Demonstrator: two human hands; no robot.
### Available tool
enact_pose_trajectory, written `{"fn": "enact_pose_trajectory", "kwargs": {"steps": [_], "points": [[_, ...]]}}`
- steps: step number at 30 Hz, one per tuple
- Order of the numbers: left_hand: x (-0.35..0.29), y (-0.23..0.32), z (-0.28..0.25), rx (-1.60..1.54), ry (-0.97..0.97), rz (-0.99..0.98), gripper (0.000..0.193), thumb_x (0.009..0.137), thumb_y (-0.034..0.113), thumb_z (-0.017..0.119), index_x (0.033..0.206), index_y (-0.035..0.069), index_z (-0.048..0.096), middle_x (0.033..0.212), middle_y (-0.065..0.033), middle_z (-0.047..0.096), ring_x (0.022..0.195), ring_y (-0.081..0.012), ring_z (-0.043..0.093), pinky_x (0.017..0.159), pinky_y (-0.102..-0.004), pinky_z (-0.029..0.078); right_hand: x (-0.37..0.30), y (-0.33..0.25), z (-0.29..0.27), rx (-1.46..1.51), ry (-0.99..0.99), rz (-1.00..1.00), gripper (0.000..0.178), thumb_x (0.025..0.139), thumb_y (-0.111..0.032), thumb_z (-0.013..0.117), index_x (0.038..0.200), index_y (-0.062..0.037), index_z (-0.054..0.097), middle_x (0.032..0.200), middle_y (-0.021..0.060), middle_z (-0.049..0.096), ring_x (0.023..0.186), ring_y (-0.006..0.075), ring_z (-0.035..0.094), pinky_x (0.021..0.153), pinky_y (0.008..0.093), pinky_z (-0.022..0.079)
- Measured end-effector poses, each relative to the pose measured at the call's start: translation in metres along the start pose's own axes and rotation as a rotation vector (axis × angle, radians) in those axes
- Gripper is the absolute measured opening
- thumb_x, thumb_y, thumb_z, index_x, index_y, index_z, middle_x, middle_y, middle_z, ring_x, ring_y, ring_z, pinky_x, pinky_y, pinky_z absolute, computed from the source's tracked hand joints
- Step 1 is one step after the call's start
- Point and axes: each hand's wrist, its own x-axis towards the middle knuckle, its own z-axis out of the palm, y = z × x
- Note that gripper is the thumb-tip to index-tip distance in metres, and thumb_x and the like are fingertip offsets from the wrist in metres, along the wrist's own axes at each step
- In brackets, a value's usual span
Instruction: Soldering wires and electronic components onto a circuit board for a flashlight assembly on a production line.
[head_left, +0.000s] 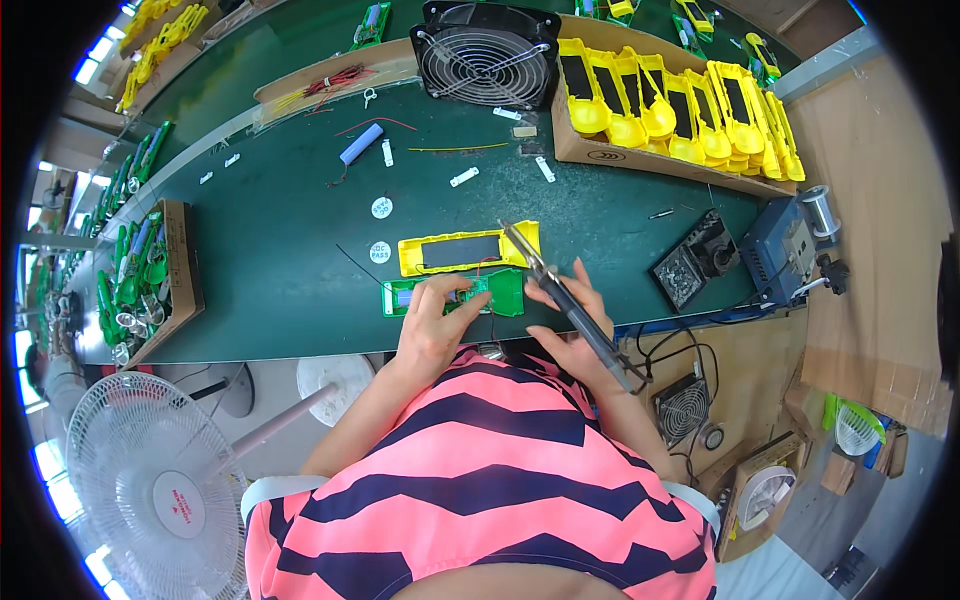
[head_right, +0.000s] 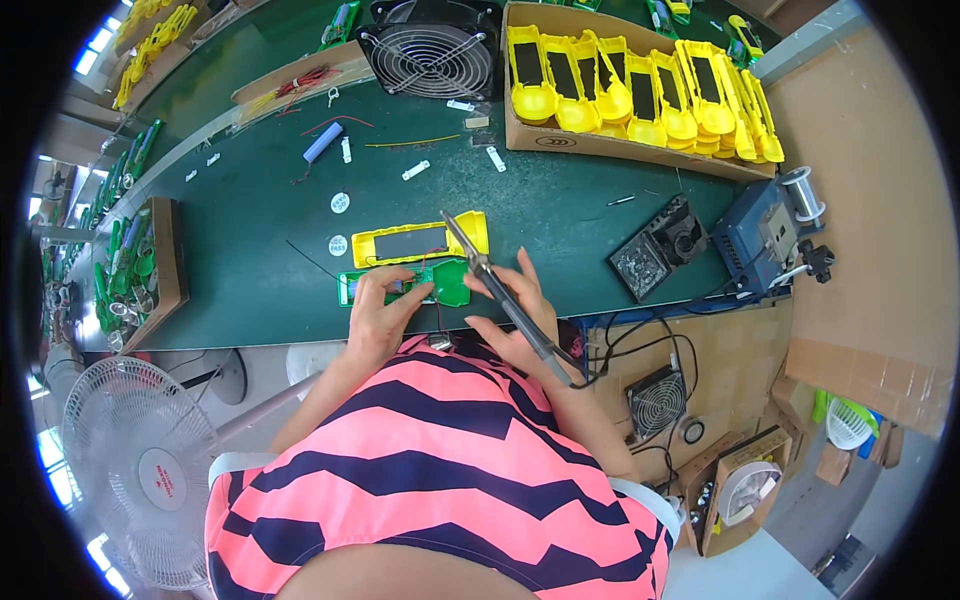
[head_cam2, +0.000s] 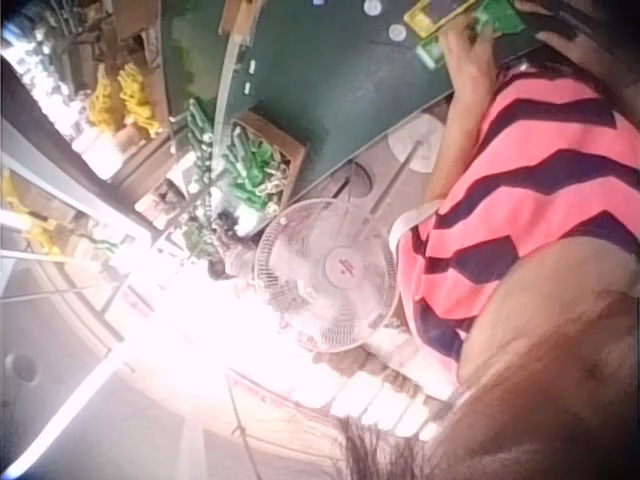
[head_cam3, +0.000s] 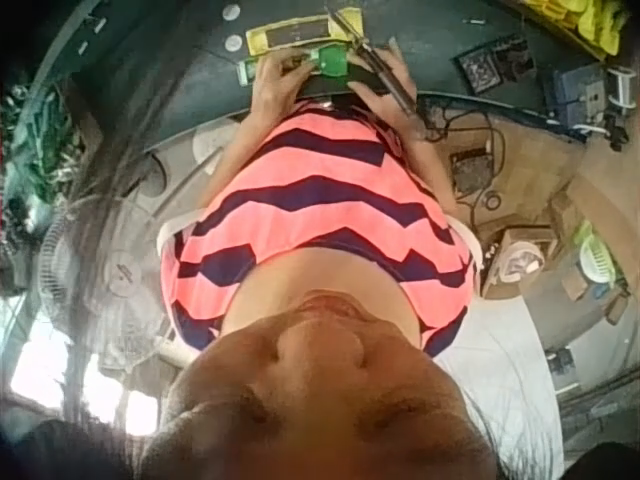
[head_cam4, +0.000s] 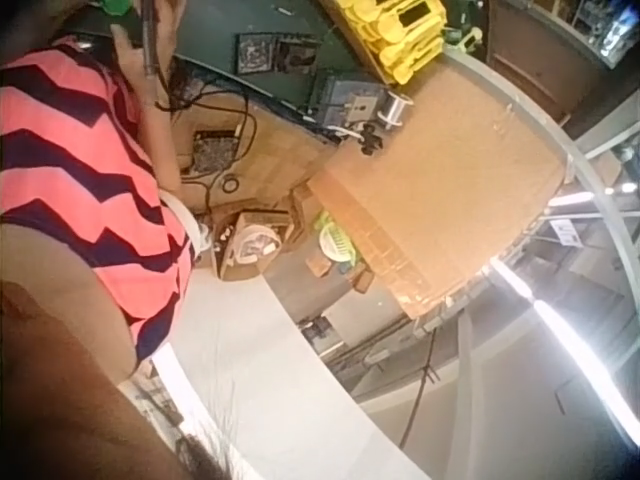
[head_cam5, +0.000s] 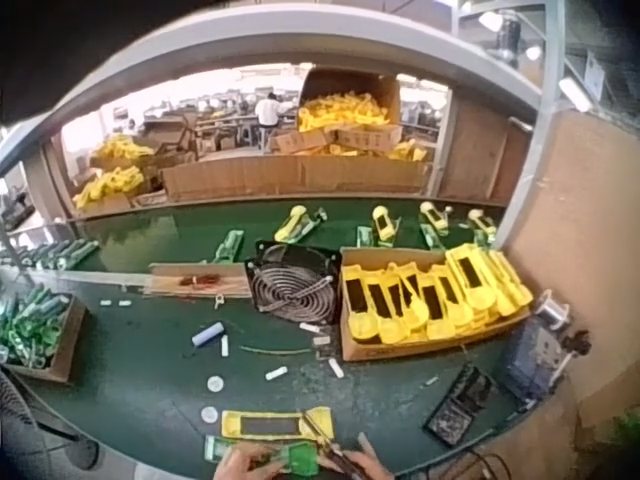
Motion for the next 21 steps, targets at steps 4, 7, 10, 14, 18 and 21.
{"fn": "enact_pose_trajectory", "kwargs": {"steps": [4,7,10,14,18,21], "points": [[-0.003,0.000,-0.006,-0.122,0.012,-0.132,0.023,0.064,-0.003,0.063,0.086,0.004,0.064,0.089,-0.0098,0.050,0.079,-0.0226,0.051,0.067,-0.0293,0.044,-0.021,-0.010,0.002,0.121,0.118,0.036,0.021,0.077,-0.007,0.059,0.096,-0.0002,0.052,0.082,0.0059,0.066,0.080,0.0166,0.063,0.102,0.0501,0.017],[0.000,0.000,-0.009,-0.243,0.015,-0.206,0.018,0.064,-0.001,0.066,0.081,0.003,0.065,0.092,-0.0095,0.051,0.079,-0.0210,0.052,0.065,-0.0283,0.044,-0.029,-0.009,0.001,0.004,0.112,-0.054,0.017,0.077,-0.006,0.059,0.092,0.0013,0.054,0.078,0.0060,0.065,0.075,0.0157,0.063,0.102,0.0490,0.018],[0.006,0.001,-0.009,-0.322,-0.011,-0.295,0.016,0.064,0.000,0.067,0.079,0.004,0.066,0.096,-0.0087,0.051,0.080,-0.0182,0.052,0.064,-0.0271,0.044,-0.041,-0.004,0.018,0.233,0.296,0.022,0.019,0.078,-0.002,0.055,0.095,0.0030,0.052,0.072,0.0082,0.064,0.072,0.0165,0.063,0.104,0.0471,0.015],[0.008,-0.001,-0.006,-0.238,-0.093,-0.229,0.016,0.065,0.000,0.067,0.079,0.005,0.065,0.096,-0.0076,0.049,0.078,-0.0168,0.049,0.062,-0.0268,0.042,-0.038,-0.004,0.026,0.413,0.476,0.157,0.017,0.076,0.000,0.055,0.093,0.0018,0.051,0.062,0.0068,0.062,0.063,0.0124,0.062,0.105,0.0440,0.014],[0.007,0.000,-0.010,-0.276,-0.053,-0.294,0.014,0.062,-0.002,0.067,0.075,0.001,0.062,0.096,-0.0096,0.049,0.079,-0.0191,0.053,0.066,-0.0279,0.045,-0.040,-0.002,0.029,0.506,0.513,0.218,0.017,0.076,0.001,0.056,0.092,0.0013,0.050,0.062,0.0077,0.062,0.059,0.0118,0.062,0.105,0.0430,0.014],[0.005,-0.003,-0.006,-0.240,0.002,-0.303,0.013,0.060,-0.004,0.065,0.070,0.000,0.058,0.094,-0.0110,0.050,0.076,-0.0189,0.056,0.066,-0.0275,0.046,-0.041,0.000,0.031,0.475,0.492,0.222,0.018,0.076,0.001,0.056,0.092,0.0010,0.049,0.061,0.0075,0.062,0.059,0.0118,0.062,0.105,0.0428,0.014]]}}
